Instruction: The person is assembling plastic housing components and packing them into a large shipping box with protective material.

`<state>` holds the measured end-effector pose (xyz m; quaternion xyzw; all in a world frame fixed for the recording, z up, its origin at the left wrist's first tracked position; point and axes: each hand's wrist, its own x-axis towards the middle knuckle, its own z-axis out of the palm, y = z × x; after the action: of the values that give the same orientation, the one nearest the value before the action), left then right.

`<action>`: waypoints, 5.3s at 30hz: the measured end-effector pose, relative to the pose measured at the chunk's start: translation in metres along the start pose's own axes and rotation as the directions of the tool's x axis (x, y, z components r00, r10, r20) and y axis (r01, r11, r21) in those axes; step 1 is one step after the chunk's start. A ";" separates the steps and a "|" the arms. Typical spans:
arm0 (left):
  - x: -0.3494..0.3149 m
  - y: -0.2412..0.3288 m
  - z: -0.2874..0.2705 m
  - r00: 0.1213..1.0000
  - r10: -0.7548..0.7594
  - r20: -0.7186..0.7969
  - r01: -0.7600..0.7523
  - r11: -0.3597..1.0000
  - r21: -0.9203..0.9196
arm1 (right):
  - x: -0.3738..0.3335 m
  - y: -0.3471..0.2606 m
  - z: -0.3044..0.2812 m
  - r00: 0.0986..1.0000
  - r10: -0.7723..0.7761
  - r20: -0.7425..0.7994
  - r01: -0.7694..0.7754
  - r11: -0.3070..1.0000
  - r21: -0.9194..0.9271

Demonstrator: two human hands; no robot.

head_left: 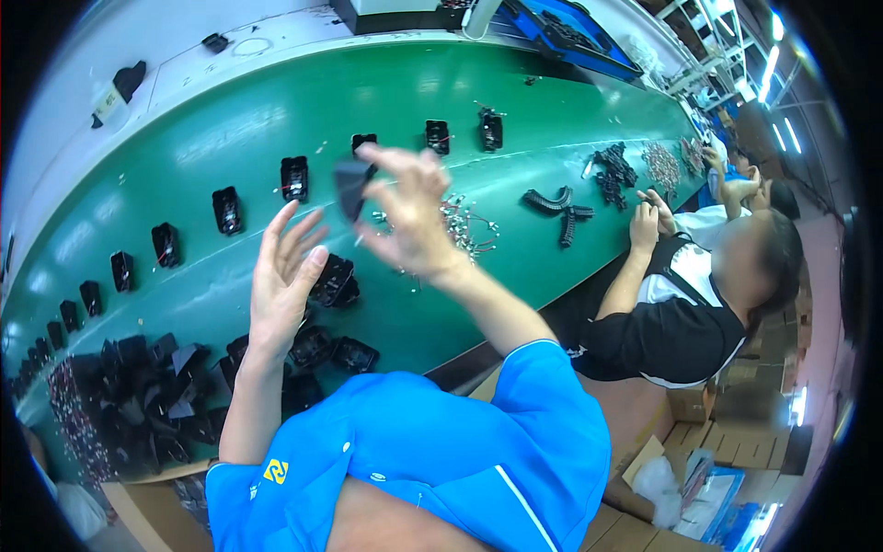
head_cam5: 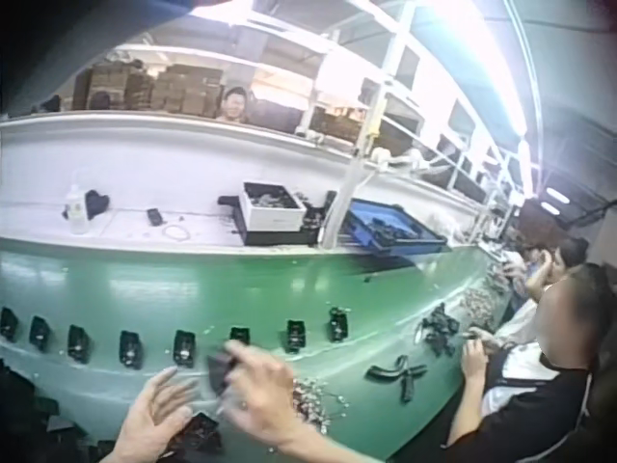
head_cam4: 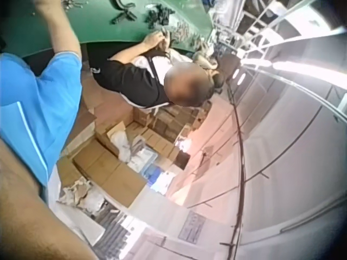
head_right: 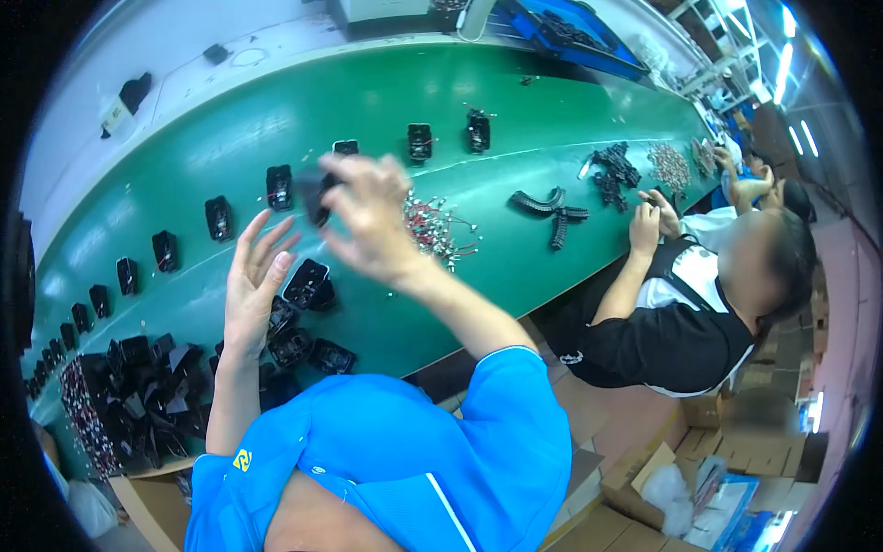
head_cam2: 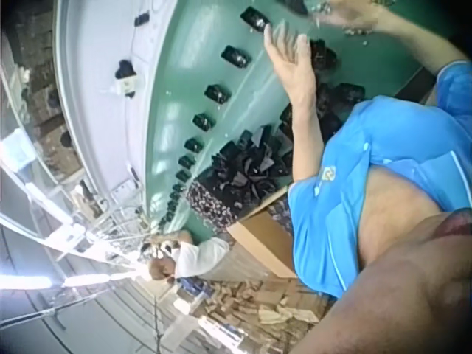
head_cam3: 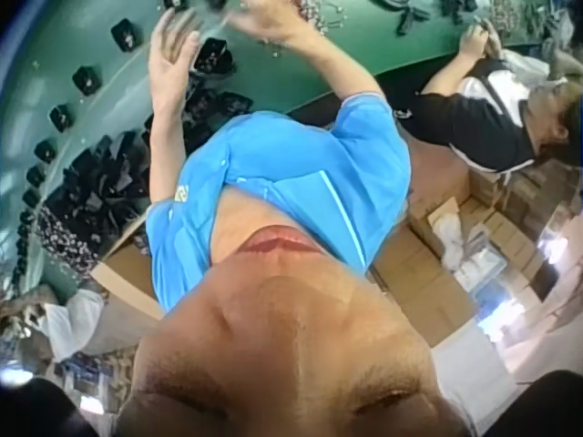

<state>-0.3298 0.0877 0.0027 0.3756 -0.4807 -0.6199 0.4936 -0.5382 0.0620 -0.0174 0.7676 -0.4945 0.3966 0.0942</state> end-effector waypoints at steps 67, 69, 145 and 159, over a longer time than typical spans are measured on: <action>-0.014 -0.023 -0.071 0.975 -0.094 -0.202 0.012 0.926 -0.376 | 0.094 0.220 0.012 0.652 0.685 0.325 -0.334 -0.126 0.934; -0.011 -0.031 -0.072 0.980 -0.078 -0.185 -0.003 0.916 -0.402 | 0.087 0.154 0.003 0.681 0.625 0.382 -0.338 -0.195 0.921; 0.020 0.006 0.099 0.953 0.281 0.110 -0.292 0.951 0.104 | 0.001 0.025 -0.034 0.973 0.224 -0.056 -0.088 0.585 0.806; 0.013 0.012 0.076 0.861 0.486 0.148 -0.506 0.796 0.332 | -0.032 0.003 0.015 0.911 0.360 -0.200 -0.037 0.556 0.831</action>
<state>-0.4013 0.0912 0.0343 0.3031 -0.6807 -0.3805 0.5478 -0.5393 0.0742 -0.0507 0.5797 -0.3176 0.7150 -0.2277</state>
